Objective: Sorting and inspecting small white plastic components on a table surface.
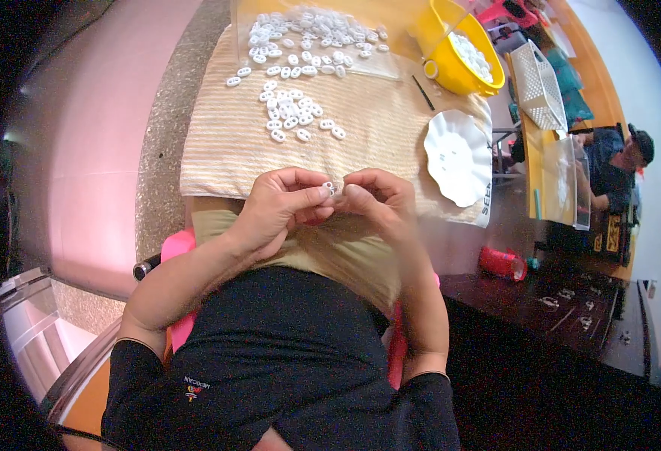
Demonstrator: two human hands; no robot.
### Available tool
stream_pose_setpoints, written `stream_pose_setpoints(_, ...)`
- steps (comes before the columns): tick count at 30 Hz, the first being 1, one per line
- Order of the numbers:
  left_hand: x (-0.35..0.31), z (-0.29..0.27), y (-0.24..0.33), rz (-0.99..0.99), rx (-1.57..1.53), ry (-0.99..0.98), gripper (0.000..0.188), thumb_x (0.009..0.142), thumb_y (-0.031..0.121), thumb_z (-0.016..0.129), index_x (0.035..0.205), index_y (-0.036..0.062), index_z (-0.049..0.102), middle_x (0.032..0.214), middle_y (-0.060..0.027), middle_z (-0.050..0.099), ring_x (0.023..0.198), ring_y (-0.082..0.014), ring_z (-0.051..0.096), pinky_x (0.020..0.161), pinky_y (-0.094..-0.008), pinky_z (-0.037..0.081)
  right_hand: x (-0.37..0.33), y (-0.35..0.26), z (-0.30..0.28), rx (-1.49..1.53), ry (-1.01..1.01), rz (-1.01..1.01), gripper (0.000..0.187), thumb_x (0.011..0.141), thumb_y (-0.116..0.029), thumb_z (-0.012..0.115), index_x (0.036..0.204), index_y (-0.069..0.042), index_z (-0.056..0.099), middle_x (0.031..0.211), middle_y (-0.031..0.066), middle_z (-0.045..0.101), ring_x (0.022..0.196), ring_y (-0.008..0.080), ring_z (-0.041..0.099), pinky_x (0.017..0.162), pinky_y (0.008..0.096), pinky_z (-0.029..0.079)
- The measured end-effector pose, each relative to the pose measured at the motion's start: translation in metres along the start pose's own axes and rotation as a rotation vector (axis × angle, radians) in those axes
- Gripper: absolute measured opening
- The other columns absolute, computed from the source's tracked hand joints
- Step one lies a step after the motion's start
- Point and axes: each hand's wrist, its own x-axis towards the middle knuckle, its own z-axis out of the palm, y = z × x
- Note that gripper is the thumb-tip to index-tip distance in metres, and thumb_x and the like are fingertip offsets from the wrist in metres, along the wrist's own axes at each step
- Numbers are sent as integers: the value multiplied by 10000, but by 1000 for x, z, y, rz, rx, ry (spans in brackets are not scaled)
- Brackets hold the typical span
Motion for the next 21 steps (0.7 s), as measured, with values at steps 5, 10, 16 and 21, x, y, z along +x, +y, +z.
stream_pose_setpoints(5,0,-1,3,1,-18,10,148,866,41,669,998,-12,626,919,-84,671,796,-145,661,712,-269,577,21,-7,-16,-270,95,-16,189,890,-102,669,1011,42,650,827,39,659,700,93,605,676,237,510)
stream_pose_setpoints(10,0,-2,4,-2,-29,14,146,870,32,660,1004,-9,619,914,-85,669,790,-145,660,718,-270,576,62,-13,-16,-493,107,-70,190,873,-123,669,1000,19,672,809,58,668,687,94,618,611,236,489)
stream_pose_setpoints(16,1,-2,6,-4,-57,19,143,869,30,660,1000,-8,618,906,-84,667,789,-142,660,724,-271,575,102,-13,-5,-1007,-27,-396,206,848,-111,674,1033,-21,675,876,88,656,723,190,619,641,309,484)
stream_pose_setpoints(21,-1,-2,11,-4,-86,18,143,866,33,668,994,-7,618,902,-83,669,789,-139,662,724,-270,571,107,-19,9,-1157,-89,-339,177,838,-141,666,965,-17,669,885,128,640,784,283,621,700,360,485)
